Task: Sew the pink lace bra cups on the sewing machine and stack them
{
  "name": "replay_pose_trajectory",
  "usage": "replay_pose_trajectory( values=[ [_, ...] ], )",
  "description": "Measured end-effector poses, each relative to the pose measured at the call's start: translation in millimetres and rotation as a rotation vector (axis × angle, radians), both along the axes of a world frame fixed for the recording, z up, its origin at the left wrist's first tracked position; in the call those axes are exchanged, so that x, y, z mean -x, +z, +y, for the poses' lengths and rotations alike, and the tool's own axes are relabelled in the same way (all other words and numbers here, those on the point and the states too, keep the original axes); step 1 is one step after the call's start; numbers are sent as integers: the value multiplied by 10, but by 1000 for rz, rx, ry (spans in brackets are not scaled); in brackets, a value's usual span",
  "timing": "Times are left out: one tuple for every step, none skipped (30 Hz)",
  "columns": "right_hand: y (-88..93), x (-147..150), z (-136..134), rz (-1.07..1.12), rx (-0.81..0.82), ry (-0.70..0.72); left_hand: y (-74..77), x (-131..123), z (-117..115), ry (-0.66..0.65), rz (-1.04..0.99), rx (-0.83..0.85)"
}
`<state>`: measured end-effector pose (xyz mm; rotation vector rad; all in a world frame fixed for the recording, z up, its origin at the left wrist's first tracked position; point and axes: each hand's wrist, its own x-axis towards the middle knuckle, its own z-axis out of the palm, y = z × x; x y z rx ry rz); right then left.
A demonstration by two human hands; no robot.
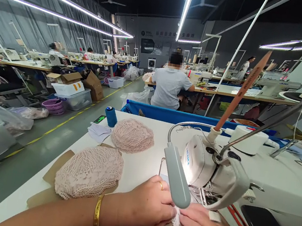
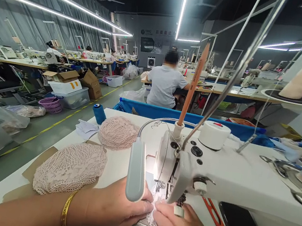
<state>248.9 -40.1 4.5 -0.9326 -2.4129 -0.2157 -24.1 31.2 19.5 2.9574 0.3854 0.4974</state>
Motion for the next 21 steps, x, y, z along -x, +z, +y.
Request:
replay_pose_trajectory(
  values=[
    [6, 89, 13, -52, 15, 7, -13, 3, 1, 9, -2, -8],
    [6, 155, 20, -94, 28, 16, -25, 8, 2, 23, -2, -18],
    [2, 196, 20, -112, 44, 5, -32, 14, 4, 38, -2, -30],
    [-4, 213, 15, -112, 53, 2, -35, 20, 5, 49, -1, -40],
    [-9, 210, 7, -104, 56, -2, -34, 25, 6, 54, 4, -45],
    [-13, 194, -2, -90, 51, -5, -27, 29, 5, 53, 10, -46],
    [-15, 172, -10, -74, 45, -16, -17, 31, 2, 46, 18, -46],
    [-14, 150, -16, -64, 46, -26, -3, 31, -3, 41, 22, -46],
    [-12, 130, -21, -59, 53, -37, 12, 28, -9, 39, 23, -47],
    [-10, 115, -23, -58, 62, -44, 29, 23, -17, 41, 20, -50],
    [-8, 105, -25, -59, 73, -52, 45, 17, -25, 41, 15, -53],
    [-9, 98, -26, -63, 89, -60, 59, 11, -34, 42, 9, -56],
    [-12, 94, -28, -67, 109, -67, 72, 4, -42, 44, 8, -57],
    [-17, 91, -30, -70, 127, -71, 80, -1, -48, 46, 7, -59],
    [-23, 88, -32, -71, 144, -78, 84, -5, -54, 49, 8, -62],
    [-30, 85, -35, -75, 161, -81, 83, -6, -57, 52, 7, -69],
    [-35, 83, -38, -82, 174, -78, 76, -6, -60, 54, 8, -74],
    [-39, 81, -41, -89, 181, -74, 66, -3, -61, 59, 7, -77],
    [-42, 81, -44, -96, 184, -74, 52, 1, -60, 62, 7, -78],
    [-43, 82, -45, -102, 186, -74, 36, 5, -59, 63, 5, -77],
    [-43, 84, -47, -105, 185, -76, 19, 11, -56, 63, 3, -75]
  ],
)
